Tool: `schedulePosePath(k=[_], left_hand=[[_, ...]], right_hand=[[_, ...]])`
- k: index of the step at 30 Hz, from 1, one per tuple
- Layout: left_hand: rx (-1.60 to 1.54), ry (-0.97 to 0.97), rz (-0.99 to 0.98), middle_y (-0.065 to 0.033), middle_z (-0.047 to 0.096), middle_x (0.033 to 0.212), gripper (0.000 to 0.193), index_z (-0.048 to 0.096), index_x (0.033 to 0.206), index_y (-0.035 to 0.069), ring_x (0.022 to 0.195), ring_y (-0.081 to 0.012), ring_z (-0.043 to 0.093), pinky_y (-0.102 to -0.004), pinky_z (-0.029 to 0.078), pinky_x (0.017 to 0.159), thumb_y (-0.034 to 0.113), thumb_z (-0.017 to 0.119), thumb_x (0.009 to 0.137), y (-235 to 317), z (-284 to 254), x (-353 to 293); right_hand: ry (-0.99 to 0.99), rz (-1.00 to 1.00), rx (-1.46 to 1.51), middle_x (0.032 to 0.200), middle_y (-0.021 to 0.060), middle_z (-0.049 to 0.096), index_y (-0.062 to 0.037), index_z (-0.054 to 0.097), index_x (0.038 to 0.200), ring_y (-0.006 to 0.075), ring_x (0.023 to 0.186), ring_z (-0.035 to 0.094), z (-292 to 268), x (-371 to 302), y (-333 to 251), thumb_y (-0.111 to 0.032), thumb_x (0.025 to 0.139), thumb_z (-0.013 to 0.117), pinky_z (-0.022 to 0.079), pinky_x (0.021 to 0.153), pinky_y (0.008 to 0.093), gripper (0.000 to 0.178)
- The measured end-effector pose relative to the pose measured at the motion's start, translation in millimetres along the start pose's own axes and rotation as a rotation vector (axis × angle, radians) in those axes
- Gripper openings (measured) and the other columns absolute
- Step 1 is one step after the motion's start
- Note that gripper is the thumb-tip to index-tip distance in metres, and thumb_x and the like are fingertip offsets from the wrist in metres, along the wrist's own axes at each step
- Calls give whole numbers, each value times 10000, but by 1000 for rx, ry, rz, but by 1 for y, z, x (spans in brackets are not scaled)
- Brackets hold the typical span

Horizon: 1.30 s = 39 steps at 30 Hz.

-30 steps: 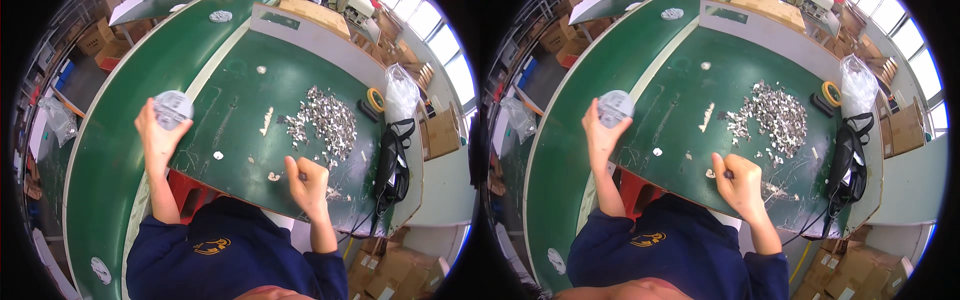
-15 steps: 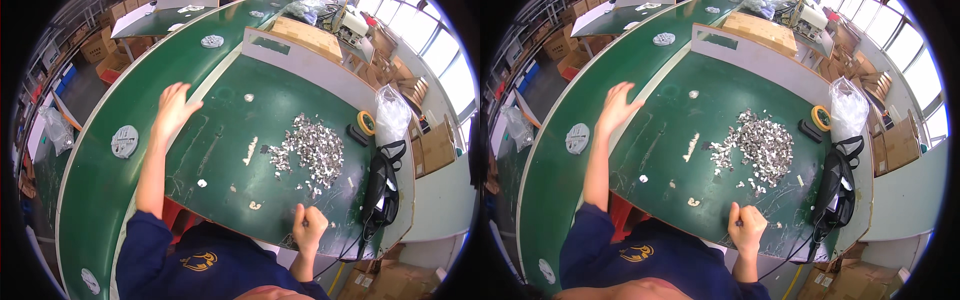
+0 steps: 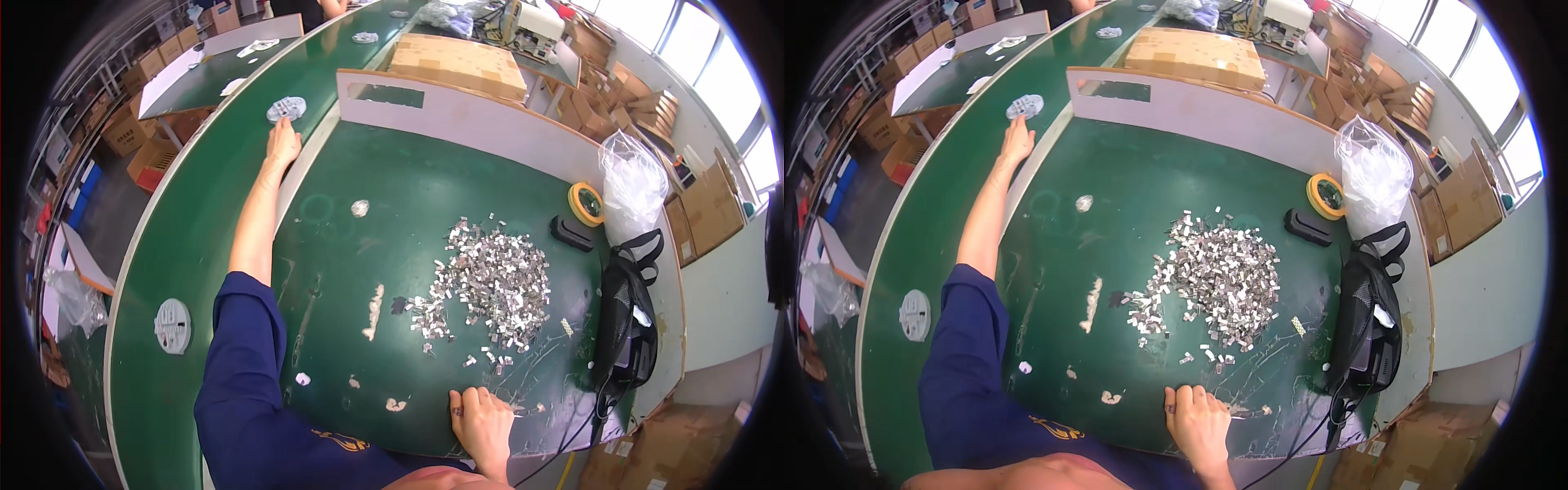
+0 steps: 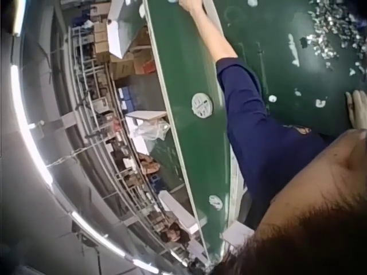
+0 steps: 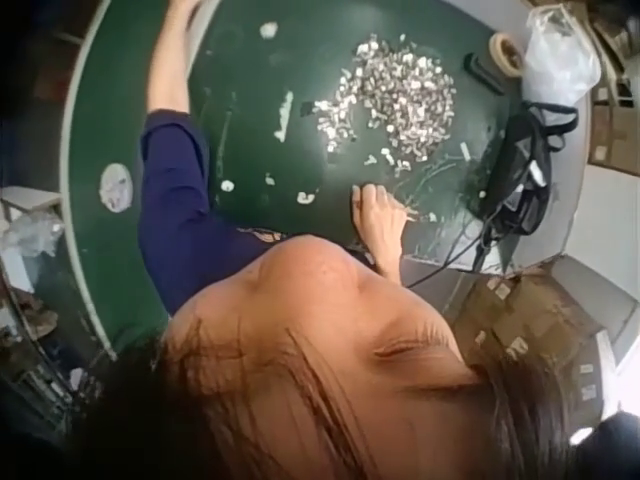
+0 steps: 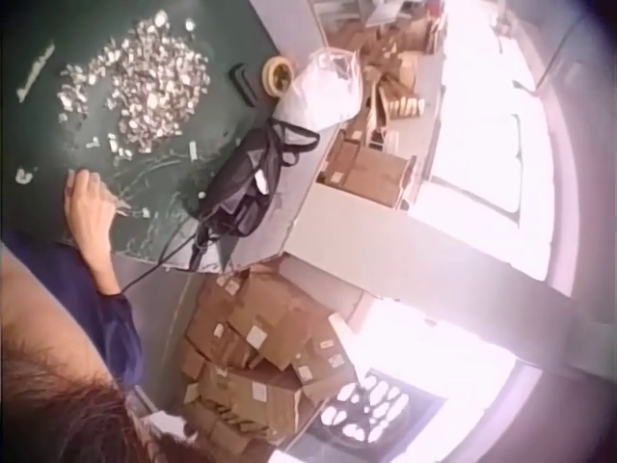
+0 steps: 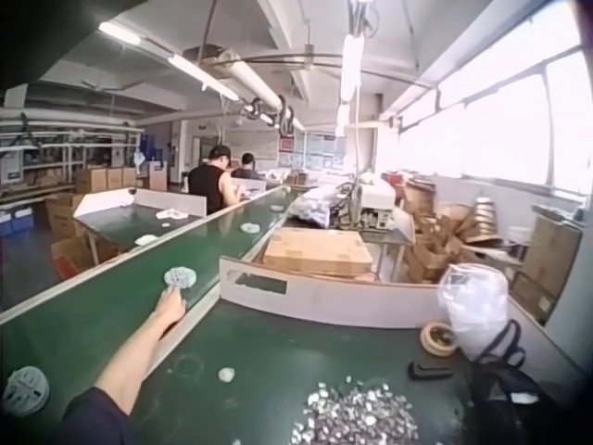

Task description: Assembling small metal components into a circular fixture at a workbench.

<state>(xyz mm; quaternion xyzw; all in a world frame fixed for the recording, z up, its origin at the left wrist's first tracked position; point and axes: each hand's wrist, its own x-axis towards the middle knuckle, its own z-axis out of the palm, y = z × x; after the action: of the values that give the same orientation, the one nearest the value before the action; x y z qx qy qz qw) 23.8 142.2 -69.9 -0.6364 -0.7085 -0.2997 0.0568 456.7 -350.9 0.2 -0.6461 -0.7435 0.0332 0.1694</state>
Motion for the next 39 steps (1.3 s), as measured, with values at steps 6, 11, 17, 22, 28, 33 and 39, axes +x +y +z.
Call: schedulePosePath(k=[6, 11, 17, 22, 28, 33, 39], left_hand=[[210, -33, -47, -185, 444, 1447, 474, 507, 1348, 97, 1190, -449, 530, -486, 483, 981, 109, 580, 880, 23, 9, 28], [131, -43, 73, -127, 657, 1158, 239, 664, 1111, 69, 999, -357, 661, -422, 531, 870, 95, 596, 884, 26, 0, 19], [-475, 91, 374, -69, 664, 1001, 188, 690, 1063, 34, 829, -172, 686, -290, 522, 707, 74, 679, 879, 134, -88, -85], [-673, -185, 568, -39, 646, 976, 146, 681, 1030, 26, 760, -132, 638, -249, 491, 683, 4, 649, 889, 207, -181, -182], [-576, -325, 884, -70, 629, 935, 133, 661, 975, 2, 770, -213, 643, -301, 503, 685, -47, 644, 853, 244, -251, -265], [-512, -422, 829, -92, 617, 911, 181, 663, 946, -1, 794, -260, 637, -335, 512, 676, -65, 661, 776, 240, -275, -319], [-561, -451, 806, -52, 608, 924, 199, 652, 913, 37, 824, -233, 629, -359, 488, 698, -38, 620, 731, 209, -257, -387]], right_hand=[[-50, 44, -29, 635, 87, 509, -87, 469, 706, 285, 538, 568, -1, 5, -5, -204, 878, 691, 443, 508, 411, 304], [-50, 46, -18, 630, 94, 500, -87, 462, 697, 289, 537, 565, 3, 10, -2, -193, 885, 685, 436, 504, 412, 311], [22, 35, 101, 680, 106, 552, -55, 522, 743, 294, 551, 575, -4, 6, 1, -117, 864, 705, 446, 498, 390, 228], [66, -20, 290, 769, 123, 604, -22, 629, 868, 284, 595, 596, -26, 22, 15, -46, 836, 709, 474, 535, 359, 90], [-30, -120, 282, 844, 127, 615, -18, 679, 942, 280, 656, 611, -26, 50, 36, -38, 831, 695, 493, 621, 351, 114], [-51, -92, 234, 830, 119, 612, -20, 689, 965, 280, 658, 610, -8, 60, 48, -61, 841, 689, 485, 621, 348, 131], [19, 59, 383, 807, 96, 662, -5, 684, 923, 230, 665, 641, -14, 55, 41, -50, 840, 674, 486, 584, 339, 96]])
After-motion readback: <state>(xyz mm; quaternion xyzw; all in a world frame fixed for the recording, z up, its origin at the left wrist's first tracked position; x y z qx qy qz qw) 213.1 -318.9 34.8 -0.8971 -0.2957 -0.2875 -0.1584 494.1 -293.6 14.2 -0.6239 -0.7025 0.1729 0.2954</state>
